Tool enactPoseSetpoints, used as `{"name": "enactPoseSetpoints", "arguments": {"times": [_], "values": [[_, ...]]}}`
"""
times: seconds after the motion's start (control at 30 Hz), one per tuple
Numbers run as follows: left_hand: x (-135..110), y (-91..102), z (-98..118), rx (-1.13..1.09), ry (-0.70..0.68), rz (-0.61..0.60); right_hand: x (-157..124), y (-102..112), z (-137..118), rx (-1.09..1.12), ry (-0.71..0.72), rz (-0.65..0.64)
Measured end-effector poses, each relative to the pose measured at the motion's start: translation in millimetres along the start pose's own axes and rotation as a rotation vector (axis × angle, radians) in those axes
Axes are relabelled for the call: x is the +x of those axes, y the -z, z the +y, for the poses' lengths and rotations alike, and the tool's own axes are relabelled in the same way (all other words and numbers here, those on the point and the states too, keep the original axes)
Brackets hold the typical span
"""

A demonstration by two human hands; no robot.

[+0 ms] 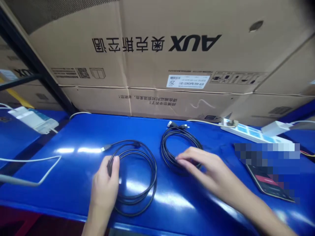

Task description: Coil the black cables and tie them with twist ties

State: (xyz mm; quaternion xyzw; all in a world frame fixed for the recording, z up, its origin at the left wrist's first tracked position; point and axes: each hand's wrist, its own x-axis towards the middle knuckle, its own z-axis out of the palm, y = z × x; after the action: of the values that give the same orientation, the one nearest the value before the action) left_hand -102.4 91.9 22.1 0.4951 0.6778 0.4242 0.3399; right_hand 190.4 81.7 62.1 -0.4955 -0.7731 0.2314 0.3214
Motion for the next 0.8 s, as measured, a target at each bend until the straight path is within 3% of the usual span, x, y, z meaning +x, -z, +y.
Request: {"name": "enactPoseSetpoints", "arguments": {"times": [0.1,0.13,0.17,0.2,0.3,0.4,0.5,0.6,0.8], "values": [[-12.3,0.5,-0.1,0.499,-0.319,0.294,-31.2,-20.2,2.4,-0.004,-0.063,-0.083],[-19.9,-2.0,1.3,0.581,-0.416,0.329,-35.9,-26.4,3.7,-0.009,-0.080,-0.088],[-28.5,-5.7,3.0,0.632,-0.491,0.312,-37.4,-31.6,4.7,-0.018,-0.095,-0.090],[-36.9,-10.5,4.7,0.648,-0.538,0.212,-36.0,-35.8,5.1,-0.030,-0.103,-0.096],[-54.2,-27.3,7.3,0.811,-0.525,-0.047,-20.6,-44.5,1.0,-0.106,-0.096,-0.147],[-54.6,-39.7,4.7,0.958,-0.582,-0.178,-1.2,-54.4,-8.8,-0.239,-0.074,-0.217],[-48.2,-44.0,-2.1,0.964,-0.656,-0.232,12.1,-66.7,-16.2,-0.325,-0.049,-0.260],[-45.8,-43.1,-11.0,0.841,-0.649,-0.249,18.1,-75.1,-17.8,-0.271,-0.046,-0.241],[-48.7,-38.0,-21.0,0.423,-0.398,-0.231,15.7,-76.7,-17.1,-0.262,0.003,-0.183]]}}
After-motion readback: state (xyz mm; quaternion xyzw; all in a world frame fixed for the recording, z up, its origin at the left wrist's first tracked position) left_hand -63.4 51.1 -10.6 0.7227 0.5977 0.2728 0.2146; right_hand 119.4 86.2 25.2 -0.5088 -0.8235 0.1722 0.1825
